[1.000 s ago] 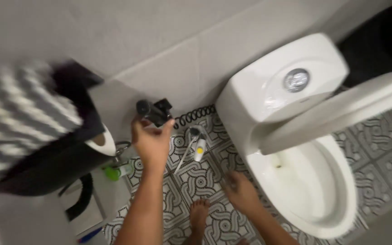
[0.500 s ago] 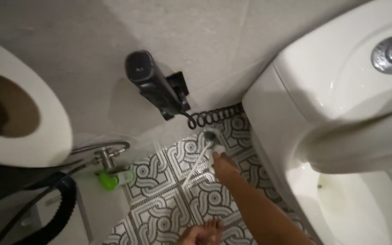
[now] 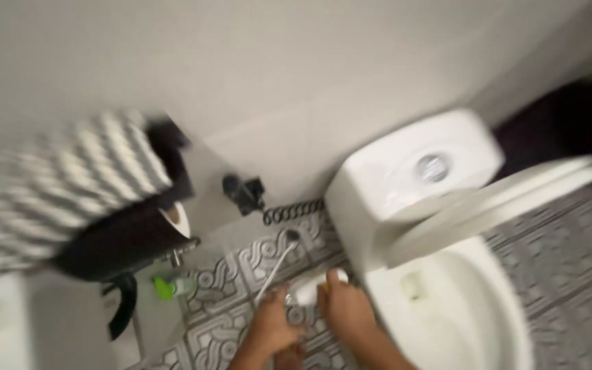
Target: Cleaning a toilet using various cleaning agents, a spray bottle, and a toilet brush.
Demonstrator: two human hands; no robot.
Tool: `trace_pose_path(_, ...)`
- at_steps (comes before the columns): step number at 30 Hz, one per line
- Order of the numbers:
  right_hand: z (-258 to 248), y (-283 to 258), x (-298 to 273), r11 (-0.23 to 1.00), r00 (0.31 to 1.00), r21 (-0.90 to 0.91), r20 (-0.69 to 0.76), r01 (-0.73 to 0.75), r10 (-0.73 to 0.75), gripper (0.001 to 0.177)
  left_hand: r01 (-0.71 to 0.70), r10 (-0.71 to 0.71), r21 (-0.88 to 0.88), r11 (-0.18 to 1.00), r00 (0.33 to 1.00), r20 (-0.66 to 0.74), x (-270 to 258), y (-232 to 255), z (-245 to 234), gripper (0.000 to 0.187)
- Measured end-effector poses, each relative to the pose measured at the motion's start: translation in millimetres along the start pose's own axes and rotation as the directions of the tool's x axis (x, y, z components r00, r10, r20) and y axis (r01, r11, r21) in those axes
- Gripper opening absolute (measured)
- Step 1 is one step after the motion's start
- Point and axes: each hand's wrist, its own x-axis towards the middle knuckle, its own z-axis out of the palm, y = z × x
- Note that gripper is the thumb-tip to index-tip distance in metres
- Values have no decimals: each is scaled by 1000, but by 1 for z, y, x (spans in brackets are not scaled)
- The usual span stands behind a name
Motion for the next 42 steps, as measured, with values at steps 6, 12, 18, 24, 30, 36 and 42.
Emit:
trace_pose_path(6,-171,-53,-134,997,950,65,-311,47,-24,27,-445,336,-162,881,829,-447,-52,146,-56,64)
trace_pose_path(12,-332,-81,-228,975,766,-160,-605,151,-218,21,-650,570,-341,679,760,-313,-118,311,-162,44)
trace_pose_path(18,-400,-70,-280,973,749,-180,-623,142,-225,21,-378,414,-402,834,910,3,-175,414,-217,33)
trace_pose_path(24,-439,-70,-333,753,645,-258,-396,605,-654,18,-388,526,-585,712,847,78,-176,401,-206,36)
trace_pose_path(30,-455,-89,-340,943,911,-36,-250,331,-329,32,-352,384,-381,855,923,9,-190,421,-223,37)
trace_pose_path(36,-462,-104,-320,977,988,-152,-1,-150,151,43,-408,417,-296,864,908,-37,-173,419,-235,38)
trace_pose_path(42,-452,-101,-279,949,924,47,-251,311,-290,68,-419,424,-200,886,905,-16,-135,398,-240,41)
